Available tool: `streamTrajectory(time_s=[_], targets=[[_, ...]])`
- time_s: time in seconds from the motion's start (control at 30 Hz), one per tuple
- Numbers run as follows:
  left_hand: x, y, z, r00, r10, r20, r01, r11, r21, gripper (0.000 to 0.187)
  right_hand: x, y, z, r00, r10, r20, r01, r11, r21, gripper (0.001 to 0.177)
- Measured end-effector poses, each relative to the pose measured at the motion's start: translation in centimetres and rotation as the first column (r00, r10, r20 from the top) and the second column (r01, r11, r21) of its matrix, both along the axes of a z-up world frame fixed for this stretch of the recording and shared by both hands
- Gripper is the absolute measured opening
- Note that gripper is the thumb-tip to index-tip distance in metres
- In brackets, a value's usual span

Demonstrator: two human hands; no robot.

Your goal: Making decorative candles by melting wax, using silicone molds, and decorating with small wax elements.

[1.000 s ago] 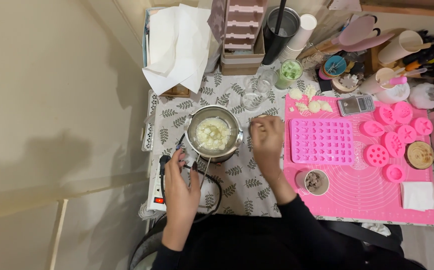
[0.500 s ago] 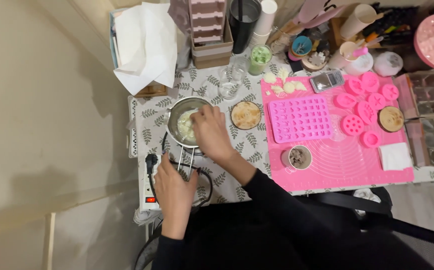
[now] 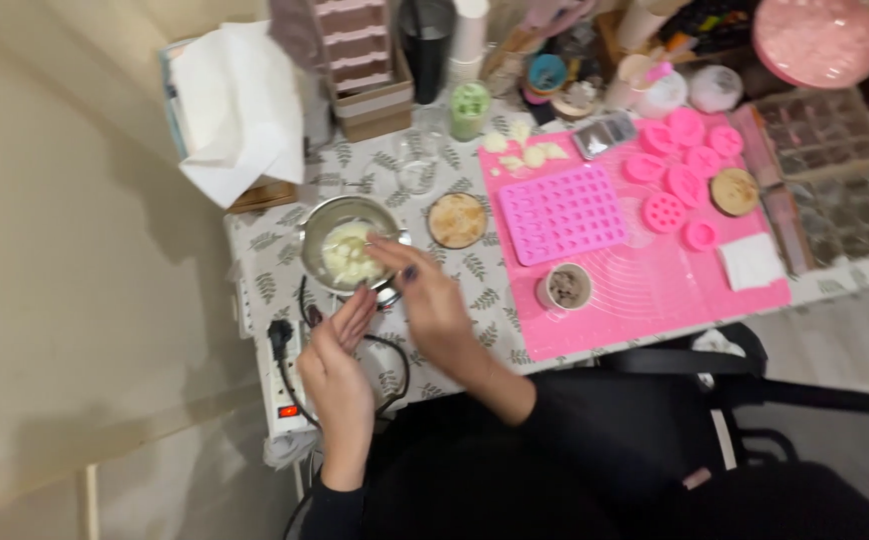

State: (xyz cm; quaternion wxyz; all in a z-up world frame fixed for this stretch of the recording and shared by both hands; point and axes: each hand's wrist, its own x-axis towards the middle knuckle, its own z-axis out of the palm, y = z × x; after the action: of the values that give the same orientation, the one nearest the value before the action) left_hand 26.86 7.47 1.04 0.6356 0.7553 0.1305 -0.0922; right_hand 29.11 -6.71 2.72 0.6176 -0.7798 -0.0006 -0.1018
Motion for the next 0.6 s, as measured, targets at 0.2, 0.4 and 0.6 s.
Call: streamTrajectory(time_s=[0.2, 0.4, 0.6], targets=[[0.2, -7.0, 7.0, 0.988, 0.001, 0.154, 0.090, 0.806, -0.585, 0.065, -3.4, -1.1, -1.6, 0.955, 0.237, 0.179, -0.207, 0.963, -0.174, 0.038], [0.8, -12.3, -0.4, 0.530, -0.528, 0.664, 0.193, 0.837, 0.512, 0.051, -6.9, -8.2, 2.8, 0.963, 0.265, 0.058, -0.239, 0.726, 0.645, 0.057], [-0.8, -15.0, 5.8, 0.903, -0.310, 0.299, 0.430, 0.637, -0.640, 0.066, -7.7, -12.6, -2.1, 0.996, 0.025, -0.090, -0.053, 0.946, -0.320, 0.072]])
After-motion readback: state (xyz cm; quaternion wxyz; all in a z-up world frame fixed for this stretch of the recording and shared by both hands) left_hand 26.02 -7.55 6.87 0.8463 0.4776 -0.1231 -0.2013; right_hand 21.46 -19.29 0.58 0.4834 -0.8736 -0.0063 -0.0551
